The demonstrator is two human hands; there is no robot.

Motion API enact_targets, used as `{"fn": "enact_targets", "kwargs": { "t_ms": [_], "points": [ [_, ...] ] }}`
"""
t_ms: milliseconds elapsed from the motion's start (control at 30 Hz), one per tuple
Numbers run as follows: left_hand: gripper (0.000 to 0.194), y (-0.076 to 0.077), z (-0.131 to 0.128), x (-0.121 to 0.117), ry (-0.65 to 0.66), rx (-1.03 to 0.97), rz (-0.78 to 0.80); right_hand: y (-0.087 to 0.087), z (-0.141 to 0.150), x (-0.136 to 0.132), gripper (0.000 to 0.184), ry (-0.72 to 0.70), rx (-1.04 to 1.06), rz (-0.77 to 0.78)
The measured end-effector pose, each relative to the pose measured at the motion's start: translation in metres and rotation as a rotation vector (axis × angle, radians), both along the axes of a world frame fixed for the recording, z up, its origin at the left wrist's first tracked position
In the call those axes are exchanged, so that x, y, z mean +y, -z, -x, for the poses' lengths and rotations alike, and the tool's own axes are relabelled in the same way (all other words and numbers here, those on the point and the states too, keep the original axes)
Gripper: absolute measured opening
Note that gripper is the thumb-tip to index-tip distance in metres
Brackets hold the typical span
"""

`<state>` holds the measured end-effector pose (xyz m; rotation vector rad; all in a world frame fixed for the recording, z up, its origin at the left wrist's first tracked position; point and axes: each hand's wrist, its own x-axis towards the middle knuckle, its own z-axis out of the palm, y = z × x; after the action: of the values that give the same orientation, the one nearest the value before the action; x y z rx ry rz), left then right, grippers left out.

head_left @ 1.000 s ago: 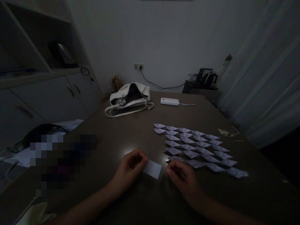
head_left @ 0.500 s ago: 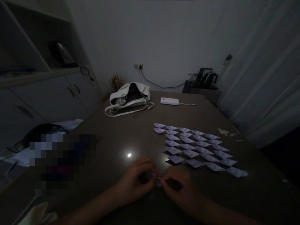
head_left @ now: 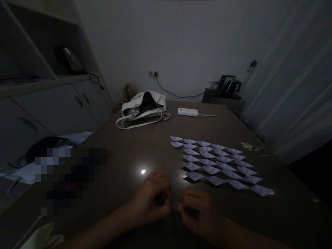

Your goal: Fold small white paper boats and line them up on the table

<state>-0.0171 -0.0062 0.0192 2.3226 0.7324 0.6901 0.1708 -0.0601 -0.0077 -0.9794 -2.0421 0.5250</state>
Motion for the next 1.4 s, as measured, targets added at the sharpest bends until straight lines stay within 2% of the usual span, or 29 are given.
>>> {"fn": "enact_targets", "kwargs": {
  "t_ms": [300,500,600,800,1067,1267,1400],
  "points": [
    [0.01,-0.005,0.006,0.004,-0.009,0.064,-0.044,-0.002,0.001,0.002,0.014,0.029,0.039,-0.055],
    [0.011,-0.004,0.016,0.022,-0.155,0.029,-0.082,-0.003,-0.004,-0.002,0.017,0.049,0.048,-0.081],
    [0.01,-0.004,0.019,0.028,-0.182,-0.024,-0.031,-0.005,-0.005,-0.003,0.017,0.048,0.044,-0.047],
    [0.012,-0.008,0.013,0.019,-0.046,-0.022,0.06,0.0,-0.006,0.0,0.014,0.095,0.103,-0.026],
    [0.012,-0.009,0.016,0.016,0.045,-0.047,0.107,-0.001,-0.006,0.004,0.017,0.25,0.209,0.287],
    [0.011,-0.011,0.015,0.015,0.056,-0.056,0.151,-0.002,-0.007,0.006,0.021,0.245,0.33,0.402],
    [0.01,-0.011,0.016,0.013,0.055,-0.066,0.182,-0.002,-0.007,0.006,0.022,0.226,0.365,0.411]
  ]
}}
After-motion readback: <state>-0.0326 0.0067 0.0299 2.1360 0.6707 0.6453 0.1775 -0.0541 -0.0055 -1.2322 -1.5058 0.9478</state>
